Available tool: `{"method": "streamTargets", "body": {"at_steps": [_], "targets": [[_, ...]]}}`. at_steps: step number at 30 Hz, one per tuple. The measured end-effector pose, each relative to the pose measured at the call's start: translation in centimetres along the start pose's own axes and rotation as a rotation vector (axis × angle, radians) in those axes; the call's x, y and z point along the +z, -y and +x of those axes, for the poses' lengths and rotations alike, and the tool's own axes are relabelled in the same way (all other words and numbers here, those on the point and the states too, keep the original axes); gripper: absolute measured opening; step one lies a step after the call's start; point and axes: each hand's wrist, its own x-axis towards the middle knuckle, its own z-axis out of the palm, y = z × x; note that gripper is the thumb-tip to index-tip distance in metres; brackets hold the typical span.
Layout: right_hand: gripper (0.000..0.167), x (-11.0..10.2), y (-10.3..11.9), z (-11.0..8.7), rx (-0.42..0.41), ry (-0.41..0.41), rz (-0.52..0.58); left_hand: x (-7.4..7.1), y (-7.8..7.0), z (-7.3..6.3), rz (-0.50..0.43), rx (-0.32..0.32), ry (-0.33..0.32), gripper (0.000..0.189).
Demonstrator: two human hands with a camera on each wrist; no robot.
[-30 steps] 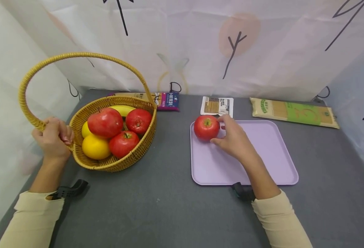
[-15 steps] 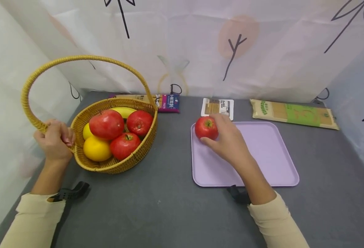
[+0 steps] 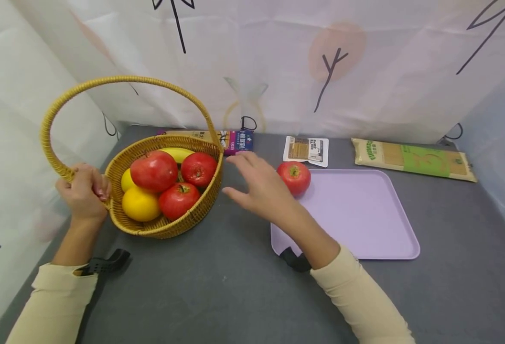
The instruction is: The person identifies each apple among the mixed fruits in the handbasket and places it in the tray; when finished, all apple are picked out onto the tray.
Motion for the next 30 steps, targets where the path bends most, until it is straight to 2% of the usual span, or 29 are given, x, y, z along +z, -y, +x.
{"method": "streamTargets", "body": {"at_steps": [5,10,16,21,25,30], "targets": [[0.062,2.1,2.2,2.5,-0.159,0.035,0.011,0.0,0.0,0.0,0.010,0.008,-0.003,0.044],[0.066,3.5,4.0,4.9,-0.191,0.070,0.050,-0.1,0.1,0.0,0.033,0.024,0.005,0.044],[0.077,5.5,5.7,7.5,-0.152,0.142,0.120,-0.1,0.1,0.0,0.044,0.028,0.006,0.043],[0.083,6.9,6.9,9.1,-0.047,0.209,0.184,-0.1,0.1,0.0,0.028,0.027,0.012,0.044],[0.076,7.5,7.2,10.0,0.033,0.199,0.259,-0.1,0.2,0.1,0.031,0.028,0.020,0.043],[0.071,7.5,7.3,10.4,0.066,0.187,0.295,-0.1,0.1,0.1,0.036,0.031,0.020,0.044]]}}
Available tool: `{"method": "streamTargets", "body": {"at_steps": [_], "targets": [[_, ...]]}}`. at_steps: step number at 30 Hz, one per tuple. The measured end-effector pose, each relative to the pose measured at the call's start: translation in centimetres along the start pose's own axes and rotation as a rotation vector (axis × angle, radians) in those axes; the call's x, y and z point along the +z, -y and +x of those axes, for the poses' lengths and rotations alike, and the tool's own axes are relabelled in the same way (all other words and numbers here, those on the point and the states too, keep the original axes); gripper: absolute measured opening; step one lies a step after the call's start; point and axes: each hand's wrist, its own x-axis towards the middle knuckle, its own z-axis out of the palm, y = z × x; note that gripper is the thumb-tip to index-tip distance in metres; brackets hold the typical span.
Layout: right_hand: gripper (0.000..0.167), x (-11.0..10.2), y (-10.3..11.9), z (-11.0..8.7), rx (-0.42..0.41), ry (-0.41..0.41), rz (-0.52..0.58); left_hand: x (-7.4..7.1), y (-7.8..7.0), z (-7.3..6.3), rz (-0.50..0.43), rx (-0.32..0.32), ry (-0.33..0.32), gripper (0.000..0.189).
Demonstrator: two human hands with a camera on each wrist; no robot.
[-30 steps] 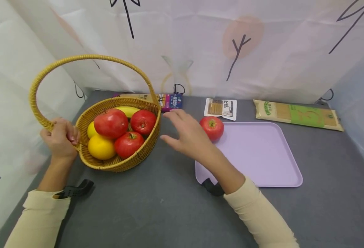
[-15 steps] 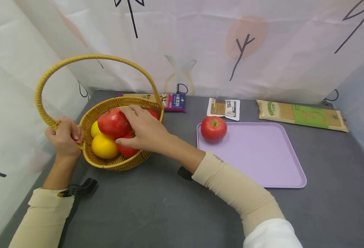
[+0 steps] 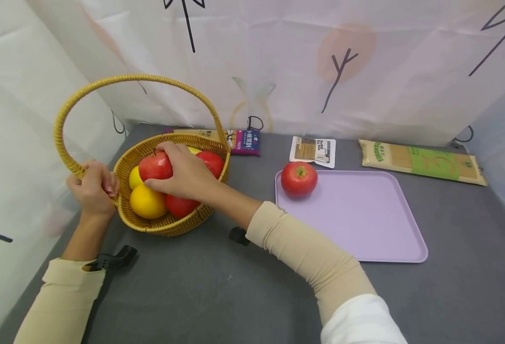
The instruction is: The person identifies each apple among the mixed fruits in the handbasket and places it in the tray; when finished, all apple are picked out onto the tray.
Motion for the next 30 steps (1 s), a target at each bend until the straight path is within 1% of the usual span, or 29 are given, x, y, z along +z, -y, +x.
{"method": "streamTargets", "body": {"at_steps": [3,6,12,18,21,25,30], "targets": [[0.070,-0.2,0.0,-0.2,0.018,-0.013,0.025,0.1,0.1,0.0,0.007,0.002,0.005,0.044],[0.069,-0.4,-0.1,-0.4,0.023,-0.021,0.073,0.1,0.1,0.0,0.014,0.002,0.007,0.044],[0.070,-1.0,-0.3,-0.9,-0.004,-0.039,0.140,-0.1,0.1,-0.3,0.015,-0.003,0.015,0.046],[0.076,-2.6,-0.2,-2.0,-0.009,-0.134,0.252,0.0,0.0,-0.3,0.008,-0.004,0.014,0.046],[0.076,-3.3,-0.4,-2.6,-0.022,-0.182,0.305,0.1,0.0,-0.2,-0.006,-0.007,0.011,0.046],[0.075,-3.9,-0.6,-3.3,-0.035,-0.219,0.329,0.1,-0.1,-0.1,-0.010,-0.006,0.006,0.046],[0.076,-4.2,-0.9,-4.0,-0.043,-0.240,0.314,0.1,-0.2,0.1,0.011,0.001,0.021,0.047]]}}
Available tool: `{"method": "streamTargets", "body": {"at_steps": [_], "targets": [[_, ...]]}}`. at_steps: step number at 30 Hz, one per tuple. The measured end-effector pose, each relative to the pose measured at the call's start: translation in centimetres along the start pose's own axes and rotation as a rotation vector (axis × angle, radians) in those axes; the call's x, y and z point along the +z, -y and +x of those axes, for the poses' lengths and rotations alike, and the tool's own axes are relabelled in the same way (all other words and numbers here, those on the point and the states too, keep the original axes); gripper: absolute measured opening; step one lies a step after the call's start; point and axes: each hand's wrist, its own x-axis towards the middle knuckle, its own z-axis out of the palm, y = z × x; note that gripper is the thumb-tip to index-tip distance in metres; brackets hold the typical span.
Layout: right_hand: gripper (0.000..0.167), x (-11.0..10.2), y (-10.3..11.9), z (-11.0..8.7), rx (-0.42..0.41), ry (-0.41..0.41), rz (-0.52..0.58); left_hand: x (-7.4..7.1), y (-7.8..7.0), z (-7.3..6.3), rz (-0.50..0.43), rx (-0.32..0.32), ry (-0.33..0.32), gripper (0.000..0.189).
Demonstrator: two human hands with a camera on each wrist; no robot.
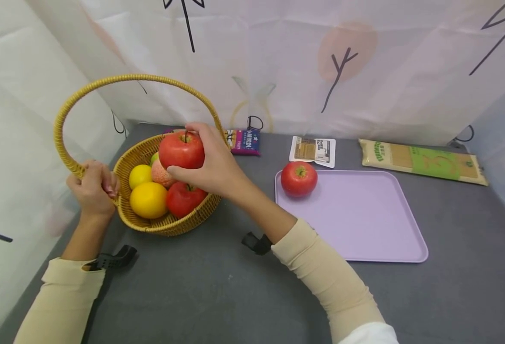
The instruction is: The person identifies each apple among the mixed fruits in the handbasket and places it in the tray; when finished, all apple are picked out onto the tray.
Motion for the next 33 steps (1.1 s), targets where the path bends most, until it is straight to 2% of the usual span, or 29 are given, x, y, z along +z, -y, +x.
{"method": "streamTargets", "body": {"at_steps": [7,13,21,33], "targets": [[0.075,-0.4,-0.3,-0.9,-0.055,-0.010,-0.019,0.0,0.0,0.0,-0.004,0.004,0.017,0.048],[0.075,-1.0,0.0,-1.9,-0.094,-0.030,-0.091,0.0,0.0,0.1,-0.004,0.013,0.015,0.048],[0.074,-2.4,-0.4,-3.1,-0.147,-0.087,-0.149,-0.2,0.0,0.1,-0.012,0.004,0.017,0.048],[0.078,-5.6,-1.7,-5.2,-0.064,-0.188,-0.202,-0.4,0.2,0.1,-0.021,-0.012,-0.004,0.046]]}}
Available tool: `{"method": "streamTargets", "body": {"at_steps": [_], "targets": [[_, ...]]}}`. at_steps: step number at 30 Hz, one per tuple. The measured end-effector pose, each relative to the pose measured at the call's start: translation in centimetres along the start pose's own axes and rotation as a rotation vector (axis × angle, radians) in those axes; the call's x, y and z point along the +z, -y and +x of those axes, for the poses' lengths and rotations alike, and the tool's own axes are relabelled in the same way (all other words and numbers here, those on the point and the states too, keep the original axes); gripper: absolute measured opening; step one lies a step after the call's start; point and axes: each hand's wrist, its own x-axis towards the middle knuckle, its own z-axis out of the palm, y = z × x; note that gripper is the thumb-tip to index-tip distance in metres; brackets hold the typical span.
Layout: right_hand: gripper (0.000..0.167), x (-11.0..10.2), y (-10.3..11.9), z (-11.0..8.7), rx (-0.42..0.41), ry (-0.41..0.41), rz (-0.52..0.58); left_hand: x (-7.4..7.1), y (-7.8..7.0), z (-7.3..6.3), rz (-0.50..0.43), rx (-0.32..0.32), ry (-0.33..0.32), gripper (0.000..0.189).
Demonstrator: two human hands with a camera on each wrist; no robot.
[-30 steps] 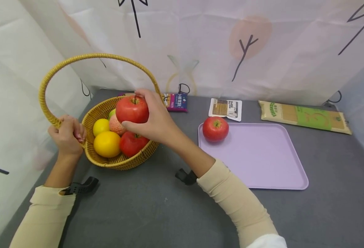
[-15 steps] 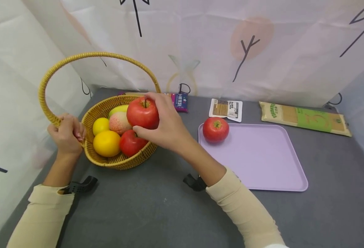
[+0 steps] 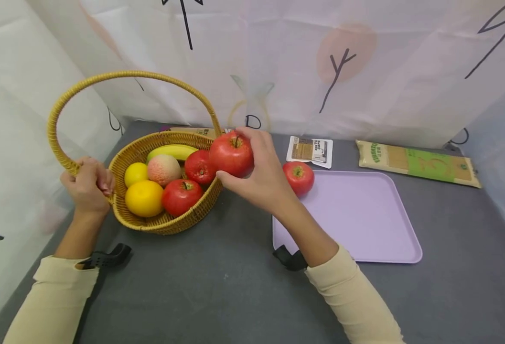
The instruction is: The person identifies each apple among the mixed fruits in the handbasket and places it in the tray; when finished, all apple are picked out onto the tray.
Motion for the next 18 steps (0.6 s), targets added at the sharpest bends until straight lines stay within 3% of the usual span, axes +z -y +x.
{"method": "streamTargets", "body": {"at_steps": [11,18], "targets": [[0.082,-2.5,-1.2,-0.9,0.125,-0.071,-0.030,0.0,0.0,0.0,-0.009,0.002,0.004,0.044],[0.084,-4.3,-2.6,-1.9,0.151,-0.106,-0.098,0.2,-0.1,0.1,-0.003,0.010,0.004,0.046]]}}
